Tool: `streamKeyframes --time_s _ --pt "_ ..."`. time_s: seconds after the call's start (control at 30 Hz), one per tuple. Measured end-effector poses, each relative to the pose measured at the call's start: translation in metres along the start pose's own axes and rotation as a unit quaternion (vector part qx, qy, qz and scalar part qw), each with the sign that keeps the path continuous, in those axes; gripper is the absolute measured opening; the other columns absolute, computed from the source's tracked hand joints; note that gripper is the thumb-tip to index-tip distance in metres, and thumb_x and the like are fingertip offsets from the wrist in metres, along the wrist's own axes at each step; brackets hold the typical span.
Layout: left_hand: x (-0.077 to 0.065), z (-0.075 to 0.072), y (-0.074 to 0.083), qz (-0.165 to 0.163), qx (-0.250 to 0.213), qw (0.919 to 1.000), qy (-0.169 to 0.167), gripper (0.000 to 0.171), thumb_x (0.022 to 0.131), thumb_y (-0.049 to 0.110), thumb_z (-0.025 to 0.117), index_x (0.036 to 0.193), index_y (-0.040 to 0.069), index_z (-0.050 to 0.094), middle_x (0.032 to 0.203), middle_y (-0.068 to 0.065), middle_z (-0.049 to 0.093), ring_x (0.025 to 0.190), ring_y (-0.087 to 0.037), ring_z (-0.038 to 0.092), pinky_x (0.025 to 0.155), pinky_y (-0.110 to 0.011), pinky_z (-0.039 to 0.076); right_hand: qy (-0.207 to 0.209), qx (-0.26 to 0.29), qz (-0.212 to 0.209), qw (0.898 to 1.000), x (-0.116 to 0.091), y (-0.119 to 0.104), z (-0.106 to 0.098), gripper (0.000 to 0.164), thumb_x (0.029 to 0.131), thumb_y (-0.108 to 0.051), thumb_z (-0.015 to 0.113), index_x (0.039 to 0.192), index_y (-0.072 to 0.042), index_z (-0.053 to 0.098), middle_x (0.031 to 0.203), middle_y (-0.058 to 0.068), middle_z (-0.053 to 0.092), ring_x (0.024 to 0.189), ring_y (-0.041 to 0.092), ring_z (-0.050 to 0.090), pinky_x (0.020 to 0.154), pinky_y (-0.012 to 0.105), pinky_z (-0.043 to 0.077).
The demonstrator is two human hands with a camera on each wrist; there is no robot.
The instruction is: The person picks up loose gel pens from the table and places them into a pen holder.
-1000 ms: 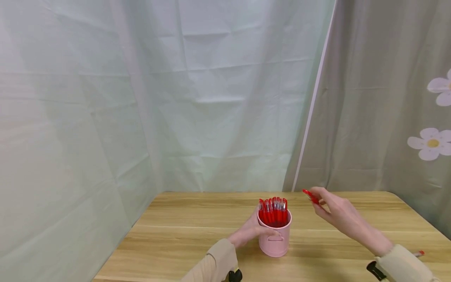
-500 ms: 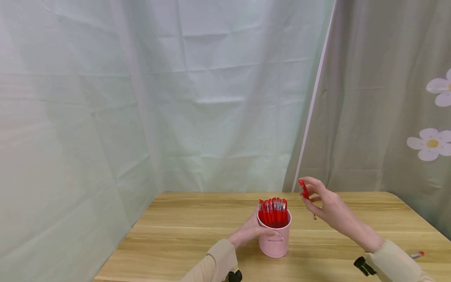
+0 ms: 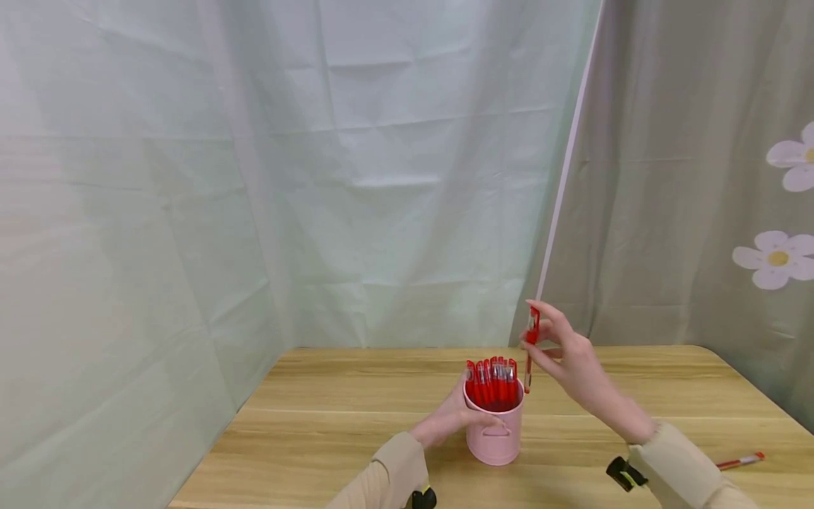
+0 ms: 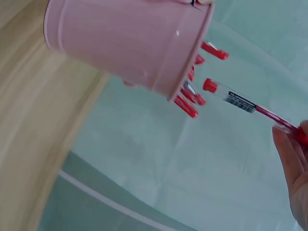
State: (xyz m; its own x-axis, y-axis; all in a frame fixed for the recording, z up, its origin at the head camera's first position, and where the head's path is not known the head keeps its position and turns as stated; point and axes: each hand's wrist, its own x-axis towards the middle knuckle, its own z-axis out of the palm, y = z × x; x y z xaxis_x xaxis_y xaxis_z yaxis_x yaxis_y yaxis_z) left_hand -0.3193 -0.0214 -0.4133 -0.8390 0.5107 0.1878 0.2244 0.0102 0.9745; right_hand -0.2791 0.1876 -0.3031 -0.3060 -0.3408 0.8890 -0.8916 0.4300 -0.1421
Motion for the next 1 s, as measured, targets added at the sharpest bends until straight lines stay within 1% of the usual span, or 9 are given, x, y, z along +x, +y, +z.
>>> streamKeyframes --time_s 0.1,0.2,0.23,0.37,0.43,0.6,0.73,0.87,1.0 --pt "0.001 0.000 0.000 0.001 0.000 1.0000 0.000 0.090 0.070 0.012 0.077 0.139 0.015 0.019 0.127 0.004 0.041 0.112 -0.015 0.043 0.095 -0.037 0.032 0.022 -0.003 0.031 0.999 0.004 -0.012 0.003 0.065 0.075 0.003 0.068 0.130 0.004 0.033 0.084 0.009 0.059 0.070 0.022 0.062 0.057 0.025 0.051" --pt "0.000 0.000 0.001 0.001 -0.002 1.0000 -0.004 0.089 0.070 0.013 0.077 0.138 0.015 0.019 0.126 0.005 0.042 0.111 -0.014 0.044 0.095 -0.038 0.032 0.035 0.014 0.074 0.997 0.004 -0.017 0.007 0.075 0.065 0.021 0.068 0.129 0.005 0.032 0.083 0.011 0.058 0.070 0.025 0.062 0.058 0.027 0.051" --pt "0.000 0.000 0.001 0.001 -0.003 1.0000 -0.005 0.089 0.070 0.013 0.077 0.138 0.015 0.019 0.126 0.005 0.042 0.111 -0.014 0.044 0.095 -0.038 0.032 0.037 0.020 0.089 0.995 0.003 -0.015 0.008 0.075 0.067 0.021 0.067 0.130 0.004 0.032 0.084 0.011 0.059 0.071 0.025 0.062 0.059 0.027 0.051" --pt "0.000 0.001 0.002 -0.002 0.000 1.0000 -0.008 0.089 0.070 0.016 0.077 0.138 0.016 0.019 0.127 0.005 0.041 0.111 -0.014 0.043 0.095 -0.039 0.032 0.034 0.043 0.142 0.988 -0.010 0.006 0.018 0.076 0.071 0.014 0.068 0.134 -0.007 0.031 0.087 0.004 0.059 0.076 0.020 0.063 0.064 0.030 0.051" --pt "0.000 0.001 0.002 0.000 0.000 1.0000 -0.009 0.089 0.070 0.016 0.077 0.138 0.016 0.019 0.127 0.005 0.041 0.111 -0.014 0.044 0.095 -0.039 0.032 0.028 0.039 0.151 0.987 -0.014 0.011 0.022 0.076 0.071 0.013 0.069 0.134 -0.008 0.032 0.086 0.003 0.059 0.076 0.018 0.063 0.064 0.031 0.051" --pt "0.000 0.002 0.002 0.003 -0.003 0.9999 -0.013 0.086 0.071 0.015 0.077 0.137 0.017 0.022 0.126 0.005 0.042 0.111 -0.014 0.044 0.093 -0.036 0.033 0.012 0.035 0.148 0.988 -0.019 0.014 0.029 0.075 0.068 0.014 0.070 0.132 -0.005 0.034 0.085 0.004 0.059 0.074 0.018 0.062 0.061 0.031 0.051" --pt "0.000 0.003 0.003 0.002 -0.004 0.9999 -0.015 0.087 0.071 0.014 0.077 0.138 0.017 0.020 0.127 0.005 0.042 0.111 -0.014 0.044 0.093 -0.036 0.033 0.003 0.028 0.150 0.988 -0.022 0.015 0.033 0.072 0.068 0.015 0.070 0.129 -0.005 0.037 0.084 0.004 0.059 0.073 0.017 0.061 0.059 0.030 0.051" --pt "0.000 0.004 0.003 -0.001 -0.006 0.9999 -0.014 0.091 0.072 0.014 0.076 0.140 0.017 0.017 0.128 0.005 0.041 0.111 -0.014 0.044 0.094 -0.037 0.032 -0.006 0.023 0.145 0.989 -0.027 0.016 0.036 0.069 0.067 0.015 0.071 0.126 -0.004 0.039 0.081 0.003 0.058 0.073 0.016 0.059 0.060 0.030 0.051" --pt "0.001 0.005 0.003 -0.001 -0.004 0.9999 -0.012 0.097 0.072 0.013 0.076 0.143 0.014 0.010 0.130 0.004 0.039 0.112 -0.014 0.043 0.095 -0.036 0.032 -0.022 0.009 0.137 0.990 -0.032 0.019 0.038 0.065 0.067 0.013 0.073 0.122 0.000 0.041 0.084 0.006 0.058 0.075 0.018 0.058 0.062 0.033 0.052"
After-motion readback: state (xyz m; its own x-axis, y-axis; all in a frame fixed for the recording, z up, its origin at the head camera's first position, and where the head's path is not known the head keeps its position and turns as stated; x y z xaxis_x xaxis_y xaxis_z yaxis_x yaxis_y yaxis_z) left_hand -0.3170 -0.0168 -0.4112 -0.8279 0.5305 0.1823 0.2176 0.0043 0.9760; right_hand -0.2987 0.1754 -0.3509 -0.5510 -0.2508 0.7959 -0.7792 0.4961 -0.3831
